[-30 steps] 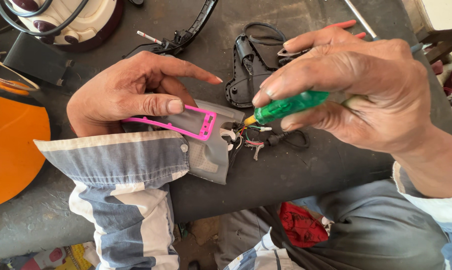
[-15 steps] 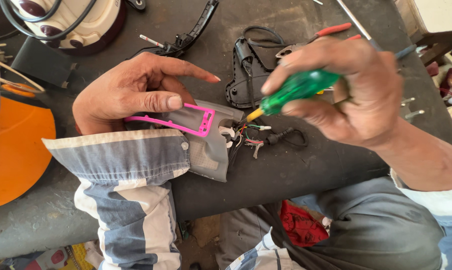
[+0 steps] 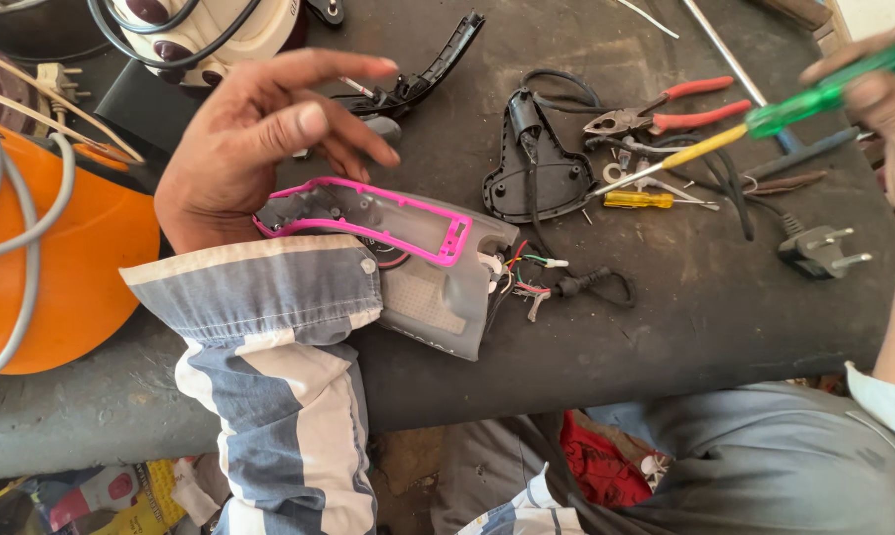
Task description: The person repairs an electric iron at a workbench. They handle the red power cord, strip and connect the internal wiring to the iron's terminals, then use a screwdriver to fasten components and reassemble the iron body and handle.
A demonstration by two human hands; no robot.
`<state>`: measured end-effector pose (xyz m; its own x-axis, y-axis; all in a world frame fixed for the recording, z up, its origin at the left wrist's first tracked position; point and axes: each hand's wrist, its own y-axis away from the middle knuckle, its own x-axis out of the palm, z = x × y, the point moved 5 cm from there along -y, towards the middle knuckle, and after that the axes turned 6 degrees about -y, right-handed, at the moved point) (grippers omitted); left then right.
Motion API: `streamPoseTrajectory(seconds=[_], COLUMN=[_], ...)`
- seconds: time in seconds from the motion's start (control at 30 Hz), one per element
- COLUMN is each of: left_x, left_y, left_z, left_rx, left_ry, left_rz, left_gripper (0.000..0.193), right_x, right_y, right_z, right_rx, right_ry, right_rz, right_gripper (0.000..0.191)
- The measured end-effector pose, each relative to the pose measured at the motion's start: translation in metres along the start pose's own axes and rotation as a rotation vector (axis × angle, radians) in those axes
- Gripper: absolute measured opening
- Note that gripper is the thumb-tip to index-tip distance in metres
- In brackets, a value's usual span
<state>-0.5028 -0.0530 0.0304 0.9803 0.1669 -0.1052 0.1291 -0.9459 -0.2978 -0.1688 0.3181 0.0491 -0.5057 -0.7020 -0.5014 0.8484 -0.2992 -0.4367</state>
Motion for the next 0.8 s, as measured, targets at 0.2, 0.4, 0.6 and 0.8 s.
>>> streamPoseTrajectory(seconds=[0.2, 0.4, 0.6, 0.8], left_x=[-0.006, -0.003, -0.001, 0.003], left_y=[-0.002, -0.004, -0.005, -0.005], left_z=[0.005, 0.007, 0.007, 0.004], left_rx=[0.041, 0.033, 0.045, 0.053], left_ry=[0.022, 0.046, 0.028, 0.021], left_rz=[-0.147, -0.151, -0.129, -0.133], left_gripper=[0.063, 0.059, 0.057, 0.051], right_x=[-0.011, -0.002, 0.009, 0.021], right_y=[0.028, 0.047, 0.048, 0.039], right_z=[-0.035, -0.056, -0.042, -0.014], right_rx=[0.151, 0.442, 0.479, 0.362], right_ry=[0.007, 0.390, 0.523, 0.618], right_rz=[0.037, 0.282, 0.361, 0.410], right_gripper=[0.027, 0.028, 0.033, 0.037])
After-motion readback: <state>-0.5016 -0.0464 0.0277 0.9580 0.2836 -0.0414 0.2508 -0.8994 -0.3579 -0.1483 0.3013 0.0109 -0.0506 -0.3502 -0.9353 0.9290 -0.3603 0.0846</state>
